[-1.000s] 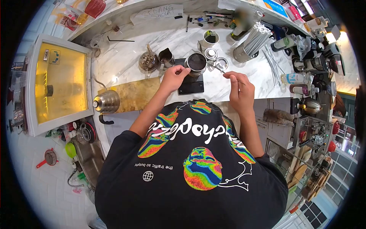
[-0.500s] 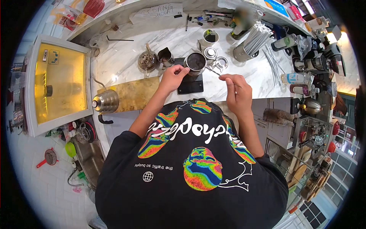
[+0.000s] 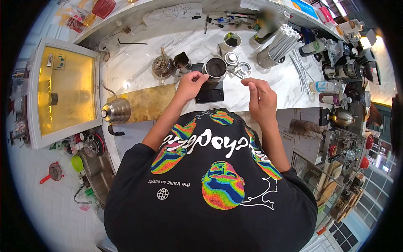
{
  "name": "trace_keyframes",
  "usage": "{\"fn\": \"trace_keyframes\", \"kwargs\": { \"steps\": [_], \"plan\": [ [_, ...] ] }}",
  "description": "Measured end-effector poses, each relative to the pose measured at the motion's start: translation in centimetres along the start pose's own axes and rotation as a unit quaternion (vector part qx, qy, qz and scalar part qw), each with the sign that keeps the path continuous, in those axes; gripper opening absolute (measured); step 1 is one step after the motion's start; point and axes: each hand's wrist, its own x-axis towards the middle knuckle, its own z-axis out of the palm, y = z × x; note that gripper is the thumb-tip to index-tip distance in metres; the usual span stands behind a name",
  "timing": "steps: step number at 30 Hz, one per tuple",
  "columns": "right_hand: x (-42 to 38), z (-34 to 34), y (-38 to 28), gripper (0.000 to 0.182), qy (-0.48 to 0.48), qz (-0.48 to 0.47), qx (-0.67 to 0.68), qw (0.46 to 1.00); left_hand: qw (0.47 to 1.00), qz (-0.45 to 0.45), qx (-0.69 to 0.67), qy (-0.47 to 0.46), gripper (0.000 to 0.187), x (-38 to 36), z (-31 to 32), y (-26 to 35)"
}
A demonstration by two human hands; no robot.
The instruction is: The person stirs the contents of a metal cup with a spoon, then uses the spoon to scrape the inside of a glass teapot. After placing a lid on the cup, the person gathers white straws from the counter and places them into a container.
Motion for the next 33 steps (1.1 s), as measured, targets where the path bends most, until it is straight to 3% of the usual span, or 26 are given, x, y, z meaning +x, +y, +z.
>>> {"fn": "trace_keyframes", "kwargs": {
  "steps": [33],
  "plan": [
    [-0.8,0.1,0.3,0.01,0.013,0.0,-0.005,1.0,1.0,0.001,0.014,0.001,0.031,0.1,0.0,-0.3]
  ]
}}
